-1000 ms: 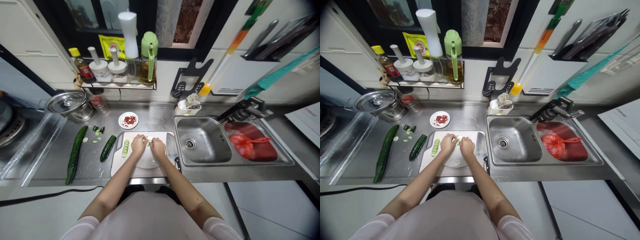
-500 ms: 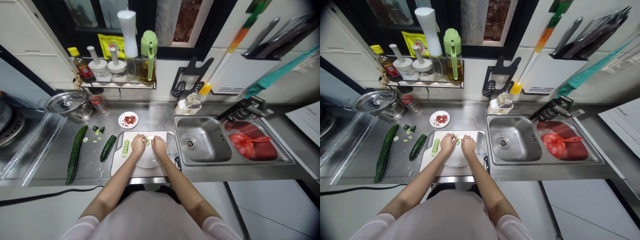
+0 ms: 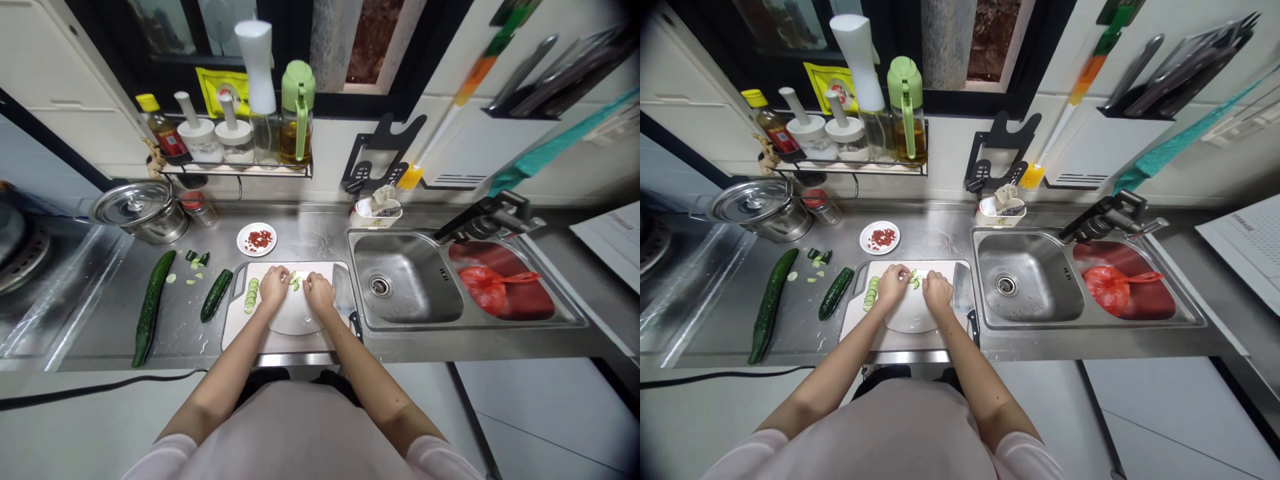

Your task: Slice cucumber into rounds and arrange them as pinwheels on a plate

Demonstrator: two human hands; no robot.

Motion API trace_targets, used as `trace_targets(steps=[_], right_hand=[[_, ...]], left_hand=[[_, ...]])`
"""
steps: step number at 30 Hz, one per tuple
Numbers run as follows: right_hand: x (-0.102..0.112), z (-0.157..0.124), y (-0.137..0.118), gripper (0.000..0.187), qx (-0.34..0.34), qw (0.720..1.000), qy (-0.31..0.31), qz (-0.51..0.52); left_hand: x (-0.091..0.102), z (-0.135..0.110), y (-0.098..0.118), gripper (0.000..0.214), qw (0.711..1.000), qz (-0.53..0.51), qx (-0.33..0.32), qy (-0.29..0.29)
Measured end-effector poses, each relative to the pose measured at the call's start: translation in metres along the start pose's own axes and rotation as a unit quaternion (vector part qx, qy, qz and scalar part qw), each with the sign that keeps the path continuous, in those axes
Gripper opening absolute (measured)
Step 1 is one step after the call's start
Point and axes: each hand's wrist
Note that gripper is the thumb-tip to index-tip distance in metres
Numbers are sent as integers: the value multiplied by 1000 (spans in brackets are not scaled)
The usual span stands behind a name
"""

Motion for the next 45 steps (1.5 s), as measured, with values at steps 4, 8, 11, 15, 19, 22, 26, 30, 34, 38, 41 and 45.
trace_targets(steps=[4,8,11,15,19,22,26,30,34,38,41,45], right_hand=[[-2,-9,-2,24,9,1000,6,23],[-4,-18,5,23,12,998,20,56],[-5,-27,18,23,6,996,38,81],[-1,-39,39,23,-8,992,63,110],[3,-49,52,26,-10,987,79,139],[3,-55,57,27,-3,984,86,156],[-2,-62,60,29,-1,982,84,169],[-5,-68,64,29,4,978,83,191],[-5,-73,69,29,9,974,91,208],[-3,-76,72,29,13,971,96,220],[-2,-78,73,28,13,972,91,217],[-3,-80,73,29,13,973,86,214]], left_hand=[[12,-5,-6,13,999,-34,6,27],[25,-20,-21,16,996,-67,-2,57],[34,-36,-40,21,992,-87,12,90],[42,-60,-68,24,988,-100,33,117],[45,-81,-87,27,987,-86,69,120],[45,-91,-95,27,986,-73,90,124],[45,-99,-101,26,986,-44,111,116],[44,-102,-102,28,987,-4,131,97],[41,-101,-98,33,985,39,148,84],[38,-98,-95,34,985,58,149,71],[35,-96,-93,29,984,60,149,75],[30,-94,-93,21,985,30,144,94]])
Point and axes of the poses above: each hand's wrist, its own z-axis towards the middle knuckle, its own x-axis out of the back of the hand, y = z × x, and after that the axes turned 2 degrees about -x, right-handed
